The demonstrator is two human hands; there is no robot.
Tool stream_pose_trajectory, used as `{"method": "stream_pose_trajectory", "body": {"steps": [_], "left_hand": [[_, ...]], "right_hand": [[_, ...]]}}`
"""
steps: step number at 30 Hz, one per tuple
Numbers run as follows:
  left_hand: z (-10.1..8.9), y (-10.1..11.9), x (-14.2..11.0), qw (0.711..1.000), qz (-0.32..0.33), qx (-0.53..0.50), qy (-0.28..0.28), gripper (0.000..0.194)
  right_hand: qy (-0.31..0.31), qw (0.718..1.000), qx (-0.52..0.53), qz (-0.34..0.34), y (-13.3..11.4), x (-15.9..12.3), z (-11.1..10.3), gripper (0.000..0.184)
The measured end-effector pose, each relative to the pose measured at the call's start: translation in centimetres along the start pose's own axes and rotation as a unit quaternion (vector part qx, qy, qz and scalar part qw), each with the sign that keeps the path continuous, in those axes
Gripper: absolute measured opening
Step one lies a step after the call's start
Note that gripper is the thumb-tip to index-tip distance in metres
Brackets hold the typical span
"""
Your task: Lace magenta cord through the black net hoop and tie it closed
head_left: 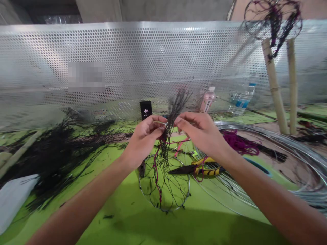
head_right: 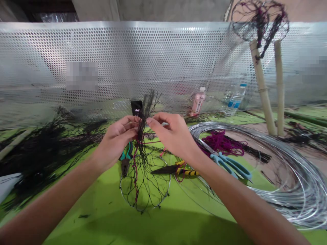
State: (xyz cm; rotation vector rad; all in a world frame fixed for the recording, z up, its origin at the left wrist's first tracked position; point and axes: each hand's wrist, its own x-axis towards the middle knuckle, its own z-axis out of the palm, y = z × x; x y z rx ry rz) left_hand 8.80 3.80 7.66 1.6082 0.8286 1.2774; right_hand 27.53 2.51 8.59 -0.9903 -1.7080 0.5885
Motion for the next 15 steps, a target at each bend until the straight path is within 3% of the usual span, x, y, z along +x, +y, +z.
{"method": "stream_pose_trajectory", "body": {"steps": [3, 8, 15], "left_hand": [[0.3, -0.2, -0.2, 0.999, 0.021, 0.027, 0.031, 0.012], [0.9, -0.4, -0.7, 0.994, 0.068, 0.057, 0.071, 0.020], [-0.9, -1.3, 0.8, 0.991, 0.027, -0.038, 0.121, 0.021]], "right_hand": [[0.022, 0.999, -0.006, -0.038, 0.1, -0.6, 1.0, 0.049], [0.038, 0.997, -0.062, -0.022, 0.5, -1.1, 1.7, 0.032], [0.056, 0.991, 0.120, 0.021, 1.8, 0.4, 1.1, 0.029]]}}
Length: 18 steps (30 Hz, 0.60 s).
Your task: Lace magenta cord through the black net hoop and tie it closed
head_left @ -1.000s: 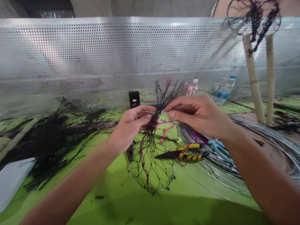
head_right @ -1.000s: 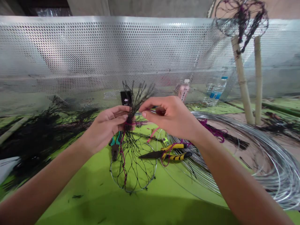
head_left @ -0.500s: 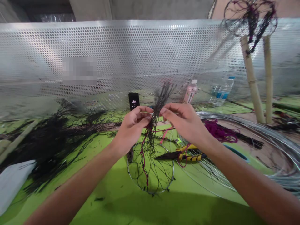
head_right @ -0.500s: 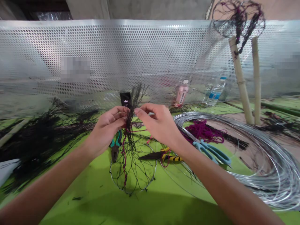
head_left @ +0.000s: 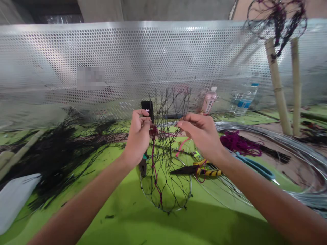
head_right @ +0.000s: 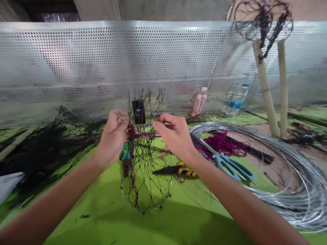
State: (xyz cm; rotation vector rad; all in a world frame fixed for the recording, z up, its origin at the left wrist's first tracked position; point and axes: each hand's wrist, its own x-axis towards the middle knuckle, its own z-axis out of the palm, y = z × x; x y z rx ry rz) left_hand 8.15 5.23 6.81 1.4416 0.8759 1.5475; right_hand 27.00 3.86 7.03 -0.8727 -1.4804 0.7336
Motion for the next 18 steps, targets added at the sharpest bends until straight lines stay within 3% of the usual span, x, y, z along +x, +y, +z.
{"method": "stream_pose_trajectory", "body": {"steps": [5, 15, 18], "left_hand": [[-0.1, -0.1, 0.8, 0.997, -0.043, -0.065, -0.004, 0.018], [0.2, 0.5, 0.3, 0.993, -0.048, -0.104, -0.034, 0.006], [0.0, 1.0, 0.3, 0.992, -0.058, -0.100, -0.058, 0.025]], "right_hand": [[-0.023, 0.994, 0.105, -0.014, 1.8, 0.6, 0.0, 0.023], [-0.001, 0.990, 0.134, -0.042, 2.5, 0.7, -0.1, 0.018], [0.010, 0.988, 0.147, -0.049, 3.2, 0.9, -0.1, 0.017]]}}
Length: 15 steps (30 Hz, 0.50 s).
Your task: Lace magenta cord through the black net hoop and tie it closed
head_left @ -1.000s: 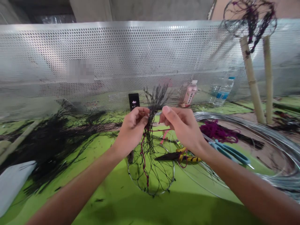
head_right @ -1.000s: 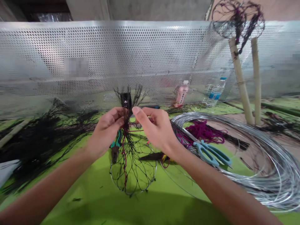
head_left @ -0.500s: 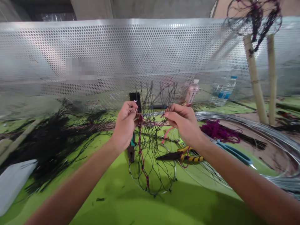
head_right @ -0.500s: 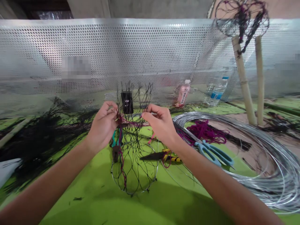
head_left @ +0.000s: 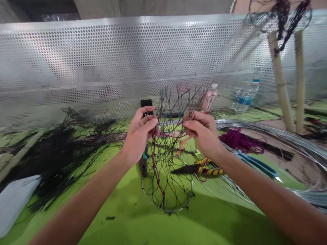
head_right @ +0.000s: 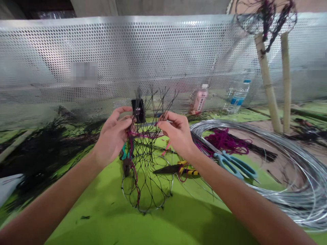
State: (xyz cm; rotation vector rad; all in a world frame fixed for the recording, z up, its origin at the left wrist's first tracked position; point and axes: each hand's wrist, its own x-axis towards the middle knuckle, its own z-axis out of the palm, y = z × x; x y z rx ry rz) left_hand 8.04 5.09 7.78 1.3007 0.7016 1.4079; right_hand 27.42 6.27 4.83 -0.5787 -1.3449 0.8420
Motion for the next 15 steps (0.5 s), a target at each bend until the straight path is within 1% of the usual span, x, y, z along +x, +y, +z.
{"method": "stream_pose_trajectory", "body": {"steps": [2, 6, 8, 12, 15], "left_hand": [[-0.2, 0.3, 0.2, 1.000, -0.011, -0.003, -0.010, 0.029], [-0.8, 0.5, 0.8, 1.000, -0.021, -0.017, -0.009, 0.015], [-1.0, 0.6, 1.0, 0.999, -0.028, -0.017, -0.015, 0.013], [-1.1, 0.5, 0.9, 0.999, -0.026, -0.007, -0.027, 0.021], [-0.8, 0.4, 0.6, 1.000, -0.012, 0.002, -0.020, 0.025]], "right_hand": [[0.008, 1.000, 0.006, -0.004, 0.5, 0.2, -0.2, 0.015], [0.029, 1.000, -0.001, 0.001, 1.3, 0.4, -0.5, 0.016], [0.045, 0.999, -0.015, 0.010, 1.3, 0.4, -0.4, 0.019], [0.073, 0.995, -0.056, 0.042, 0.1, -0.4, 0.6, 0.026], [0.055, 0.991, -0.085, 0.083, -1.4, -1.3, 1.7, 0.025]]}}
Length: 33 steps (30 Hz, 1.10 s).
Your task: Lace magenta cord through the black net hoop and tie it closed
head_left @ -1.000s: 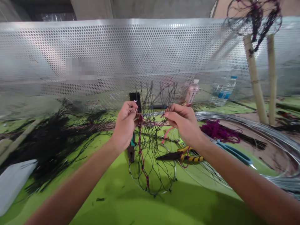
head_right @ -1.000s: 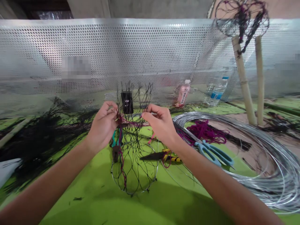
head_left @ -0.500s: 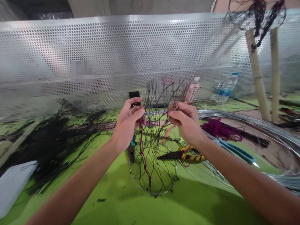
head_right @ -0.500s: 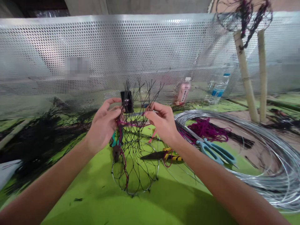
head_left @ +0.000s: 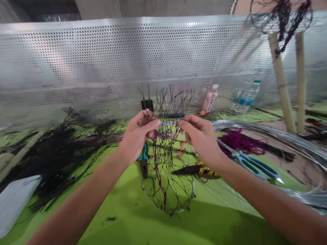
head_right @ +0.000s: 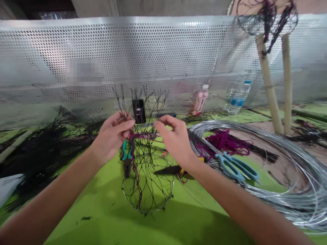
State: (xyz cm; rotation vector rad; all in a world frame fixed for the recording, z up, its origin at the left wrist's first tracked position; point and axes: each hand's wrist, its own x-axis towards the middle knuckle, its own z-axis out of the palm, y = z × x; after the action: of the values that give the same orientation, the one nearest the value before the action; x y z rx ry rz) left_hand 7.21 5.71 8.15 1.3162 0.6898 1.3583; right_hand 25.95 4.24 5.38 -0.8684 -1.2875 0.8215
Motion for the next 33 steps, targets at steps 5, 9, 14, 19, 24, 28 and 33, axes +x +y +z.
{"method": "stream_pose_trajectory", "body": {"steps": [5, 9, 14, 19, 24, 28, 33], "left_hand": [[0.4, -0.1, -0.3, 0.999, 0.026, 0.003, 0.021, 0.030], [0.3, -0.1, -0.2, 0.991, 0.098, 0.092, 0.028, 0.019], [0.1, -0.1, -0.1, 0.981, 0.116, 0.149, 0.050, 0.016], [-0.4, -0.2, 0.2, 0.979, 0.089, 0.172, 0.065, 0.013], [-1.1, -0.2, 0.5, 0.981, 0.081, 0.177, 0.028, 0.009], [-1.3, -0.2, 0.4, 0.978, 0.096, 0.185, -0.015, 0.013], [-0.9, -0.3, 0.2, 0.968, 0.110, 0.224, -0.017, 0.022]], "right_hand": [[0.020, 0.999, 0.040, -0.003, -0.8, -0.8, 0.5, 0.024], [0.048, 0.997, 0.046, -0.024, 0.3, 0.0, 0.2, 0.028], [0.045, 0.998, 0.039, -0.033, 0.9, 0.4, -0.1, 0.030], [0.051, 0.996, 0.050, -0.058, 0.9, 0.3, 0.0, 0.029], [0.046, 0.995, 0.051, -0.072, 1.2, 0.4, 0.0, 0.027], [0.056, 0.995, 0.040, -0.065, 1.4, 0.6, -0.1, 0.030], [0.062, 0.996, 0.017, -0.063, 1.3, 0.6, -0.1, 0.030]]}}
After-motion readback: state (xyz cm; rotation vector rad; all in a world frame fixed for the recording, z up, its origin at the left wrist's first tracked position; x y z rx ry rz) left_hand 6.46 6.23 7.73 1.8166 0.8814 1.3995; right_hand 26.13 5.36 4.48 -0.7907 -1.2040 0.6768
